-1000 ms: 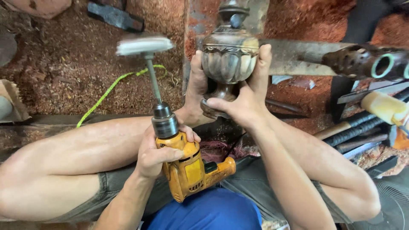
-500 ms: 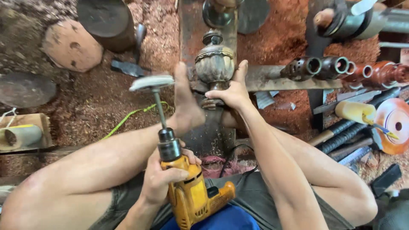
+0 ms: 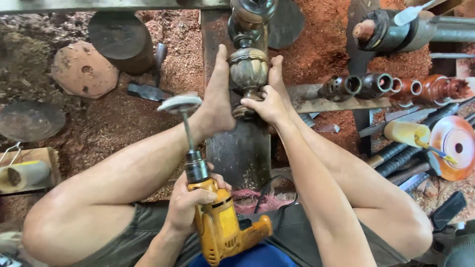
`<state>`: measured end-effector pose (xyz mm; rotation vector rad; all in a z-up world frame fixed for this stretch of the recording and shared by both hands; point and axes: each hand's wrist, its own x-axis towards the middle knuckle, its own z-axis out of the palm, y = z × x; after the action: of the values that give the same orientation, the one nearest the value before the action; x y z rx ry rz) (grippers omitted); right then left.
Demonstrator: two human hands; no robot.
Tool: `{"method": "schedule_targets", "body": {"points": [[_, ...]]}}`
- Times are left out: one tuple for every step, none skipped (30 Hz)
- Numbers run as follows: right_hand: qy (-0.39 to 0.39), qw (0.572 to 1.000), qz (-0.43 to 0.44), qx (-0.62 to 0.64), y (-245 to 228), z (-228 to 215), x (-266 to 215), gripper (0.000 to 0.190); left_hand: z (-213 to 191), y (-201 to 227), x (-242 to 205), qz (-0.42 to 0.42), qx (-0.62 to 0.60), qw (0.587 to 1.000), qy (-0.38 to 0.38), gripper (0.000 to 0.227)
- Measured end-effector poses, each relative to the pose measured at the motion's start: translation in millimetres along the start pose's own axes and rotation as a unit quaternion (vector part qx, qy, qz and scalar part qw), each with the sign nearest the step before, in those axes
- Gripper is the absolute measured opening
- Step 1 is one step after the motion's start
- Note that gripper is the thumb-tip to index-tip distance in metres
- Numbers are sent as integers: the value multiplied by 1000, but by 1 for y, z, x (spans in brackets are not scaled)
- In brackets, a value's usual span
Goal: The person is using a drill with a polishing attachment to buff a decorative wooden piece held between their feet in a workshop setting.
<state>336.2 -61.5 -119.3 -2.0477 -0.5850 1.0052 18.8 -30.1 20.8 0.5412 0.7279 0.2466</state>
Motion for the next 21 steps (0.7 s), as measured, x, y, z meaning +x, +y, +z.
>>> {"method": "schedule_targets", "body": {"points": [[30,999,0,-34,-6,0,-10,83,2,-3,6,3,1,1000,-5,60],[61,996,4,-66,-10,3,-21,74,2,-4,11,3,4,1000,-9,59],[60,996,11,-64,-20,1,-50,74,7,-6,15,-4,5,1000,-7,59],[125,974,-126,-144,-30,-2,-78,68,13,-10,19,-13,-10,1000,-15,60],[182,922,-261,-220,-42,-5,-106,63,18,-14,23,-22,-24,999,-22,61],[180,924,-255,-221,-66,-15,-143,63,23,-16,27,-28,-26,999,-20,61],[44,975,-175,-133,-91,-24,-179,72,28,-19,31,-50,-41,997,-35,61],[-92,991,-90,-40,-116,-34,-217,82,33,-22,34,-71,-56,995,-51,60],[-91,992,-83,-39,-100,-35,-243,82,36,-23,38,-78,-58,994,-50,60],[-157,984,-59,-59,-85,-37,-268,95,41,-24,43,-92,-79,991,-48,60],[-222,971,-35,-78,-71,-39,-294,110,45,-25,48,-106,-100,988,-45,59],[-224,971,-34,-75,-41,-28,-303,110,46,-26,52,-108,-99,988,-43,59],[-141,968,-127,-164,-11,-18,-314,116,48,-28,55,-109,-101,988,-34,59],[-52,943,-215,-249,19,-6,-326,123,49,-30,59,-111,-102,988,-25,58],[-52,944,-212,-246,31,-3,-331,123,49,-31,59,-115,-100,988,-23,58],[-44,952,-184,-241,44,0,-334,113,50,-33,60,-121,-100,987,-21,58],[-35,958,-156,-237,57,3,-337,104,51,-35,62,-127,-101,987,-20,58],[-38,959,-152,-235,56,2,-338,104,52,-37,61,-131,-101,986,-16,58],[-35,960,-155,-231,54,1,-338,105,52,-40,60,-131,-98,987,-4,58],[-30,959,-162,-229,53,1,-335,106,52,-41,61,-127,-95,987,5,57],[-31,960,-161,-228,53,0,-335,106,54,-42,63,-127,-94,987,7,57]]}}
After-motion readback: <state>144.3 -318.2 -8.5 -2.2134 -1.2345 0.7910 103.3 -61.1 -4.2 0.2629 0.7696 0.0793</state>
